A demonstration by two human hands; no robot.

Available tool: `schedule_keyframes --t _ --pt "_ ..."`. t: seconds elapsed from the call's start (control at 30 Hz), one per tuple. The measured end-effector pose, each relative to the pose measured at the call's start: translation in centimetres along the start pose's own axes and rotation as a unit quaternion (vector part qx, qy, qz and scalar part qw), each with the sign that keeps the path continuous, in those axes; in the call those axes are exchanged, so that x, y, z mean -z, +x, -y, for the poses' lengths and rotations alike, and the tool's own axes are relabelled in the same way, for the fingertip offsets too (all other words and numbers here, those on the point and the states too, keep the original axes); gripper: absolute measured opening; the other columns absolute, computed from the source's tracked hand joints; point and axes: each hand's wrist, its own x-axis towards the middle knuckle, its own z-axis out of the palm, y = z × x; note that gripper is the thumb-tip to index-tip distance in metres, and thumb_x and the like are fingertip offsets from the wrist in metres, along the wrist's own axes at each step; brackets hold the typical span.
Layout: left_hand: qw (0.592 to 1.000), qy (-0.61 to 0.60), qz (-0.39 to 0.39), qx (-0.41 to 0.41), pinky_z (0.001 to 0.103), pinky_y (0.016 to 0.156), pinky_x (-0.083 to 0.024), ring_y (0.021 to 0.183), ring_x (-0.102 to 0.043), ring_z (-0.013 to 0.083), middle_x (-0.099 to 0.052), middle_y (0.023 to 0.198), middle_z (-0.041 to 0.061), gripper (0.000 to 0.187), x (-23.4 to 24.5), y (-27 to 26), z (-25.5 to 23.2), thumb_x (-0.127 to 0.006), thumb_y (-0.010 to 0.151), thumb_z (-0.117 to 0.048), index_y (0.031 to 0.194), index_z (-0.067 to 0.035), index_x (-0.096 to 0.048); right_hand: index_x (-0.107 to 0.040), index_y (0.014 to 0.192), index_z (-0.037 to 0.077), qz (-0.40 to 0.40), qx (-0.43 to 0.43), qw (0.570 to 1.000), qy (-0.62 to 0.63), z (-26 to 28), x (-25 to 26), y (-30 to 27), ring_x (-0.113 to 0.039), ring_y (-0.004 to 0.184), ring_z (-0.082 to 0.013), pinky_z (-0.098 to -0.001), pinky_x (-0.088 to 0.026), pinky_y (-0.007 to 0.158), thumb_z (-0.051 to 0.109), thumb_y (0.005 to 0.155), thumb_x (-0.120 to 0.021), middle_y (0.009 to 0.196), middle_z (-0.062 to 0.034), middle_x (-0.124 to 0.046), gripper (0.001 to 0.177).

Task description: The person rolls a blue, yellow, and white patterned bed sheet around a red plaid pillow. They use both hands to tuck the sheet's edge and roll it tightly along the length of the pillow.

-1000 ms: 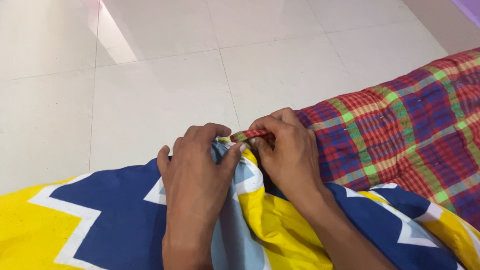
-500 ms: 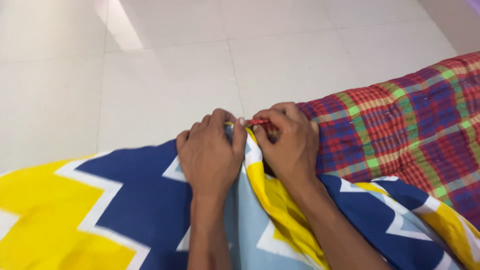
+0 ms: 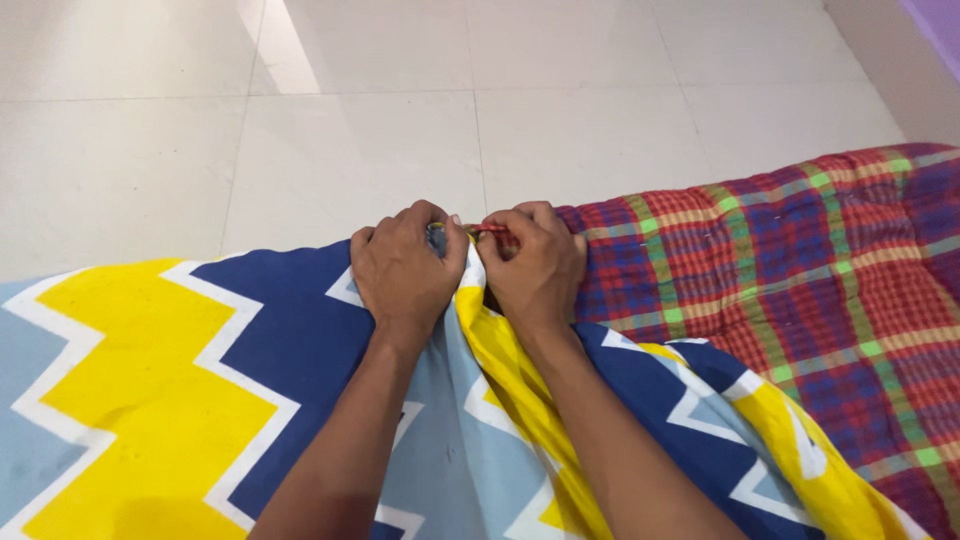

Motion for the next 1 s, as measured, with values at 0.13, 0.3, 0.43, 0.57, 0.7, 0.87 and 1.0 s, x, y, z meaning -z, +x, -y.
schedule_keyframes --t 0.13,0.3,0.43,0.57,0.7,0.87,1.0 --pt "1.0 -0.011 -0.007 0.008 0.043 0.084 -0.043 0.079 -0.068 0.0255 -0.075 0.081 0.005 0.023 0.2 -0.2 -0.2 -0.064 0.091 -0.035 0.084 -0.014 -0.072 -0.079 0.087 0.018 0.0 -0.004 1.0 0.001 0.0 0.0 0.1 -0.067 0.089 -0.0234 -0.0445 -0.043 0.077 0.024 0.079 -0.079 0.095 -0.0004 -0.069 0.01" --pt "1.0 0.01 -0.007 -0.006 0.044 0.082 -0.043 0.079 -0.068 0.0266 -0.075 0.082 0.005 0.024 0.0 -0.2 -0.1 -0.063 0.092 -0.034 0.084 -0.013 -0.071 -0.079 0.087 0.018 -0.01 0.012 1.0 -0.001 -0.4 -0.2 -0.1 -0.067 0.091 -0.024 -0.045 -0.043 0.078 0.025 0.079 -0.079 0.096 -0.0012 -0.069 0.011" --pt "1.0 0.017 0.002 -0.005 0.044 0.082 -0.043 0.079 -0.068 0.0268 -0.074 0.081 0.005 0.024 0.1 0.1 -0.1 -0.062 0.092 -0.035 0.084 -0.013 -0.07 -0.079 0.087 0.018 -0.007 0.002 1.0 0.007 -0.4 -0.4 0.0 -0.067 0.091 -0.0236 -0.0449 -0.043 0.078 0.024 0.079 -0.079 0.096 -0.0008 -0.069 0.01" --pt "1.0 0.007 -0.001 -0.001 0.044 0.082 -0.042 0.079 -0.067 0.027 -0.074 0.081 0.005 0.026 -0.2 0.2 0.0 -0.062 0.091 -0.036 0.084 -0.013 -0.07 -0.079 0.09 0.018 0.01 -0.009 1.0 0.003 -0.8 -0.6 0.1 -0.068 0.09 -0.024 -0.0455 -0.043 0.079 0.025 0.081 -0.08 0.098 -0.0011 -0.07 0.011" --pt "1.0 0.007 0.015 0.01 0.044 0.084 -0.043 0.078 -0.067 0.0269 -0.074 0.081 0.006 0.027 -0.2 0.1 0.2 -0.061 0.09 -0.037 0.083 -0.013 -0.07 -0.079 0.093 0.021 0.075 -0.065 0.995 -0.021 -0.5 -1.1 0.5 -0.068 0.091 -0.024 -0.049 -0.042 0.082 0.027 0.082 -0.08 0.098 -0.0006 -0.071 0.013" --pt "1.0 0.007 0.016 0.014 0.044 0.085 -0.042 0.078 -0.068 0.0276 -0.074 0.081 0.006 0.026 -0.1 0.2 0.3 -0.061 0.09 -0.037 0.084 -0.014 -0.071 -0.08 0.094 0.023 0.071 -0.108 0.988 -0.08 0.6 -2.2 0.8 -0.066 0.097 -0.0286 -0.0514 -0.042 0.082 0.027 0.081 -0.079 0.099 -0.0025 -0.071 0.013" --pt "1.0 -0.002 0.003 0.008 0.044 0.082 -0.042 0.078 -0.068 0.0274 -0.075 0.083 0.006 0.025 -0.3 0.5 0.8 -0.062 0.09 -0.036 0.084 -0.015 -0.073 -0.08 0.093 0.022 0.06 -0.088 0.99 -0.087 0.7 -2.3 0.9 -0.067 0.097 -0.0282 -0.0524 -0.043 0.084 0.026 0.085 -0.078 0.101 -0.003 -0.072 0.01"
